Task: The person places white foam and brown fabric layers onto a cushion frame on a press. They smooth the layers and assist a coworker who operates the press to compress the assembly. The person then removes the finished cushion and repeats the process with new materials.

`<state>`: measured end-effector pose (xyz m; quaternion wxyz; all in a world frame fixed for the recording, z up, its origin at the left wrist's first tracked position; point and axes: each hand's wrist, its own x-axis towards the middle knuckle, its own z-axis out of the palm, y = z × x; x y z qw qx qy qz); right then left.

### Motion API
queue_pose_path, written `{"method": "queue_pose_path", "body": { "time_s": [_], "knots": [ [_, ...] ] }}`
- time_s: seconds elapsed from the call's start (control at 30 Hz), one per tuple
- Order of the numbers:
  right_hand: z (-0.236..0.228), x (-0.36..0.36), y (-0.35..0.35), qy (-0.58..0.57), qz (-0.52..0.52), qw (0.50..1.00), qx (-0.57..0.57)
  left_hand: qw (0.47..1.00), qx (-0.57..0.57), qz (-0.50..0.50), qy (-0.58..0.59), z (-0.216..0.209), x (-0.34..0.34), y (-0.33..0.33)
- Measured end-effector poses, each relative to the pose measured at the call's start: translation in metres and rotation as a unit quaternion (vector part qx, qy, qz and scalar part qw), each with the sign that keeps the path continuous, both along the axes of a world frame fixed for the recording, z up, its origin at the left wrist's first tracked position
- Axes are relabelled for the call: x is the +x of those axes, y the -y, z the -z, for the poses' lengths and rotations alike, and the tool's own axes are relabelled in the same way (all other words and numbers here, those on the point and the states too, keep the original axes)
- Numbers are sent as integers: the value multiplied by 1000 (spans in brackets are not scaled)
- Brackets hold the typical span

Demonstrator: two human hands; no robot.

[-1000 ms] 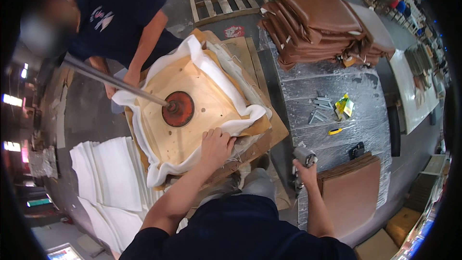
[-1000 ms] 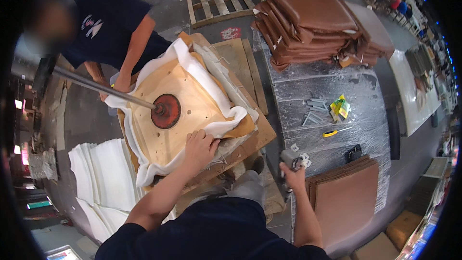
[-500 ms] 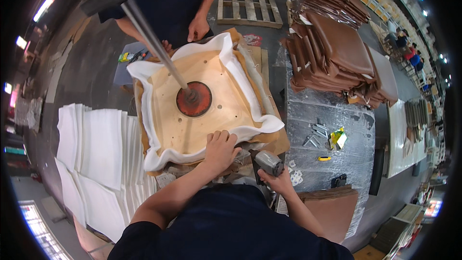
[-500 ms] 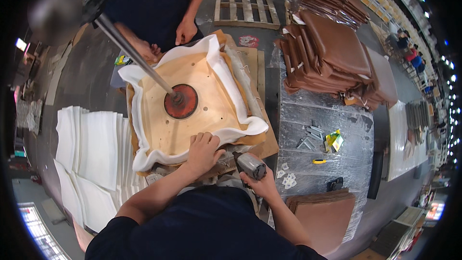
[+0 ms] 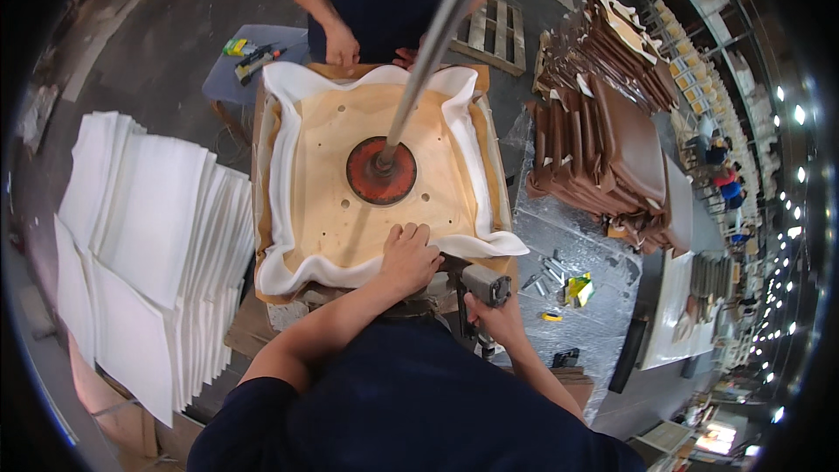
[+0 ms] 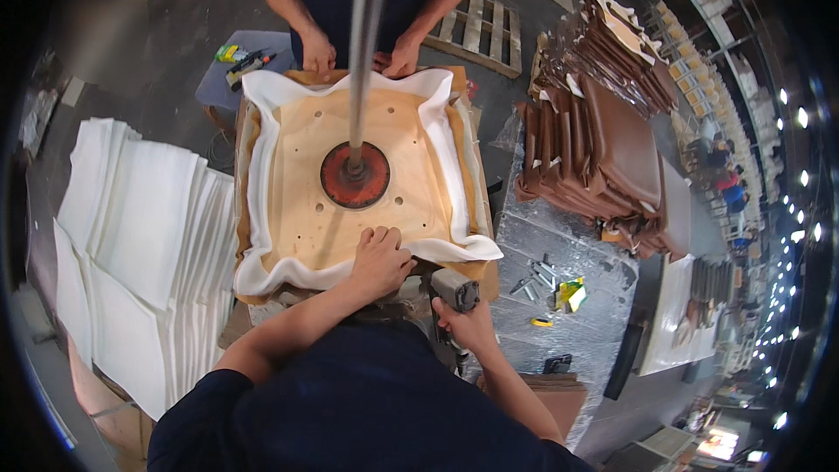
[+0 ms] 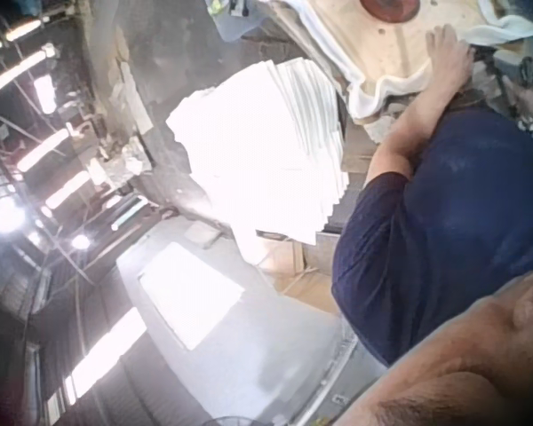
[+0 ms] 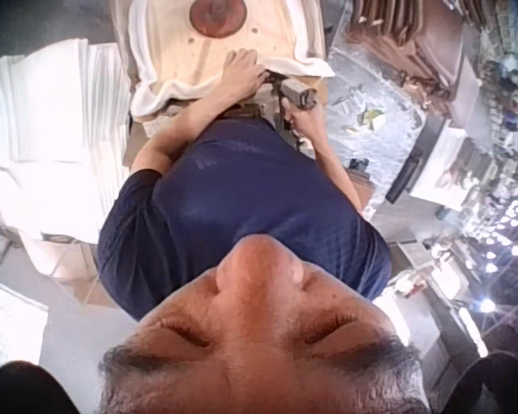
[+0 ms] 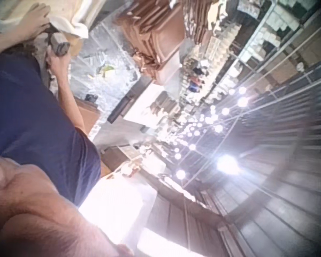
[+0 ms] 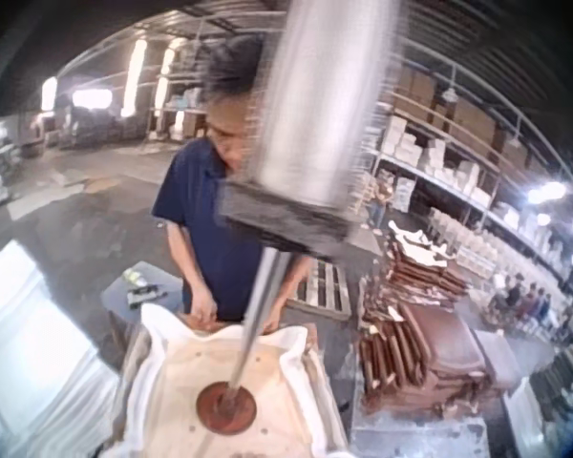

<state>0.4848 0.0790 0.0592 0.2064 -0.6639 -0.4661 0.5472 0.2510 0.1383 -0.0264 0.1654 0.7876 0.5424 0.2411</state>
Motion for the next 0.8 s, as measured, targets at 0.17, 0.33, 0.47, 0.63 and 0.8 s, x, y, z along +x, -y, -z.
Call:
{"method": "queue_pose_path", "body": {
  "time_s": [0.17,0.33,0.47,0.63,0.8],
  "knots": [
    [-8,-18,-30,22,-22,999,-15,998,-37,-21,52,3,-2,-6],
    [-13,-35,-53,59,-33,997,-42,996,-54,-27,61,7,-5,-8],
    [-13,-47,-64,96,-50,992,-58,996,-68,-27,55,9,-4,-11],
    [-3,-44,-71,94,-34,995,-31,998,-45,-35,-23,-1,-4,0],
    [-5,-44,-71,62,-40,996,-44,990,-121,-27,72,8,-10,-4]
  ]
}}
